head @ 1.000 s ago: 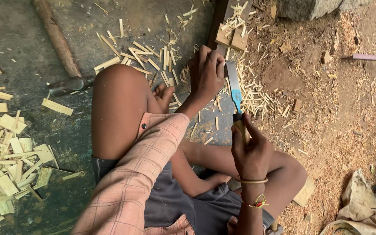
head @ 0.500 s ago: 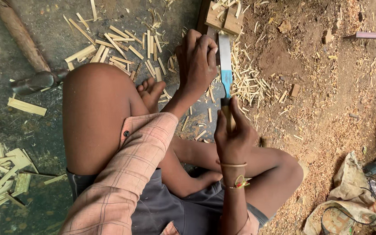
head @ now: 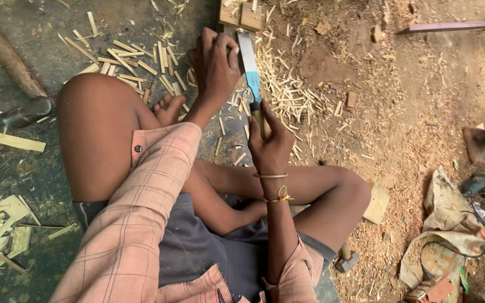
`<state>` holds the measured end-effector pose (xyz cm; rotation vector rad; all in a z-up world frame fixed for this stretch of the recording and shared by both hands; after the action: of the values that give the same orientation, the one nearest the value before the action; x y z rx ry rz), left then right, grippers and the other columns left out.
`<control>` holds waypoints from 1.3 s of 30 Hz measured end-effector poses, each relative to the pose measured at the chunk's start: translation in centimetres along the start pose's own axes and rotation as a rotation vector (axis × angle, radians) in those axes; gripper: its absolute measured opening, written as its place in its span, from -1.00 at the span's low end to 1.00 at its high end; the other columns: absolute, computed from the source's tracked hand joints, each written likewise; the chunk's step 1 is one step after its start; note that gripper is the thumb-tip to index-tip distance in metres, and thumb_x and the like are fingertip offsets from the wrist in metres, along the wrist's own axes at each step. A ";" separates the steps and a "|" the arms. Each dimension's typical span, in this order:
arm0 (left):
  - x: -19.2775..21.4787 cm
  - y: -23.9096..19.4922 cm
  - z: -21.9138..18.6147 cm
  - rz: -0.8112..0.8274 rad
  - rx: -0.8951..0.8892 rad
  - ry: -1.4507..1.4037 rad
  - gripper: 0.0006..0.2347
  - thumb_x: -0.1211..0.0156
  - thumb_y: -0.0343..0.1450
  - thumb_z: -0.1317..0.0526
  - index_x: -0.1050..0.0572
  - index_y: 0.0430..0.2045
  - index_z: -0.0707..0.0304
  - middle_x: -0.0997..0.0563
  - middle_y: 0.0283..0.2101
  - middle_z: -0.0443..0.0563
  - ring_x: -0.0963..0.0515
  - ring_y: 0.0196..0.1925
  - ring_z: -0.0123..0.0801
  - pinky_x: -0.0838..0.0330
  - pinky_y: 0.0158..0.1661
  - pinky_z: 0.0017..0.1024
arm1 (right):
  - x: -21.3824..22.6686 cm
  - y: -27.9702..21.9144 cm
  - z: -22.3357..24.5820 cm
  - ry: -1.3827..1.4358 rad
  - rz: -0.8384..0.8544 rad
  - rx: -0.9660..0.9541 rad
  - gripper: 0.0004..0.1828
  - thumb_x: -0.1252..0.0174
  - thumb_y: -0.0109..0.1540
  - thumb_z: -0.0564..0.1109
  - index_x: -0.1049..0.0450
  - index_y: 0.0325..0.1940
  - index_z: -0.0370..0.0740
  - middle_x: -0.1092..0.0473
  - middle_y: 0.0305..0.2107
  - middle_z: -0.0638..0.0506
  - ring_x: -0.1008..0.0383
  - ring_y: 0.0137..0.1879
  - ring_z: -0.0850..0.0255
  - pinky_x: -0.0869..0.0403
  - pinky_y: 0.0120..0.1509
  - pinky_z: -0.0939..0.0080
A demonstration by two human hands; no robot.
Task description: The person sits cross-legged on the ground and uses a chisel to carve a small rectangular block of wood. They repeatedly shave off thin strips of wood, creating a pile of shavings on the floor.
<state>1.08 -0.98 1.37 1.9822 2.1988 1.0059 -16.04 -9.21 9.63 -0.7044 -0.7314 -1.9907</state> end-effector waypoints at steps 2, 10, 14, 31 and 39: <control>0.3 0.3 -0.1 -0.026 -0.015 0.018 -0.84 -0.30 0.39 0.33 -0.40 -0.32 0.12 -0.34 -0.15 0.00 -0.44 -0.04 -0.15 -0.15 -0.04 -0.14 | 0.8 0.3 0.6 -0.039 0.015 -0.005 -0.53 -0.28 0.26 -0.13 -0.51 0.25 -0.28 -0.58 -0.23 -0.26 -0.68 -0.20 0.11 -0.54 -0.10 0.18; 0.5 0.5 0.0 -0.030 0.024 -0.039 -0.84 -0.31 0.37 0.34 -0.41 -0.33 0.14 -0.36 -0.15 0.00 -0.45 -0.06 -0.12 -0.15 -0.07 -0.11 | 1.6 -1.1 1.8 -0.034 0.040 0.024 -0.53 -0.25 0.25 -0.12 -0.50 0.23 -0.30 -0.59 -0.19 -0.26 -0.68 -0.09 0.04 -0.56 -0.01 0.17; 0.2 0.3 0.4 -0.043 0.013 -0.049 -0.83 -0.32 0.40 0.33 -0.39 -0.32 0.15 -0.35 -0.16 0.00 -0.44 -0.08 -0.13 -0.16 -0.04 -0.11 | 0.9 -0.9 2.2 -0.134 0.053 0.038 -0.51 -0.27 0.25 -0.12 -0.50 0.26 -0.31 -0.58 -0.21 -0.27 -0.65 -0.13 -0.02 -0.54 -0.02 0.15; 0.5 1.0 -0.4 -0.021 -0.016 0.046 -0.87 -0.26 0.41 0.34 -0.43 -0.26 0.15 -0.40 -0.18 0.12 -0.45 -0.13 -0.02 -0.24 -0.11 -0.09 | -1.5 0.9 1.0 0.118 -0.003 -0.008 -0.52 -0.26 0.27 -0.17 -0.47 0.29 -0.25 -0.59 -0.17 -0.25 -0.67 -0.13 0.11 -0.56 -0.02 0.18; 1.9 1.1 -1.6 0.132 -0.034 -0.003 -0.77 -0.29 0.42 0.46 -0.55 -0.08 0.25 -0.40 -0.02 0.20 -0.45 0.07 0.08 -0.31 0.09 -0.07 | 0.8 1.1 -0.2 0.154 -0.071 -0.022 -0.53 -0.28 0.24 -0.12 -0.52 0.26 -0.10 -0.55 -0.18 -0.24 -0.62 -0.11 -0.09 -0.56 0.00 0.09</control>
<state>1.00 0.03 3.90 2.1362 2.0577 1.0454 -15.53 -10.32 10.32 -0.5375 -0.6510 -2.0948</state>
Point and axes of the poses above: each hand's wrist, its own y-axis towards the middle knuckle, its own x-axis out of the back of the hand, z = x × y, the point moved 3 cm from there along y, towards the middle knuckle
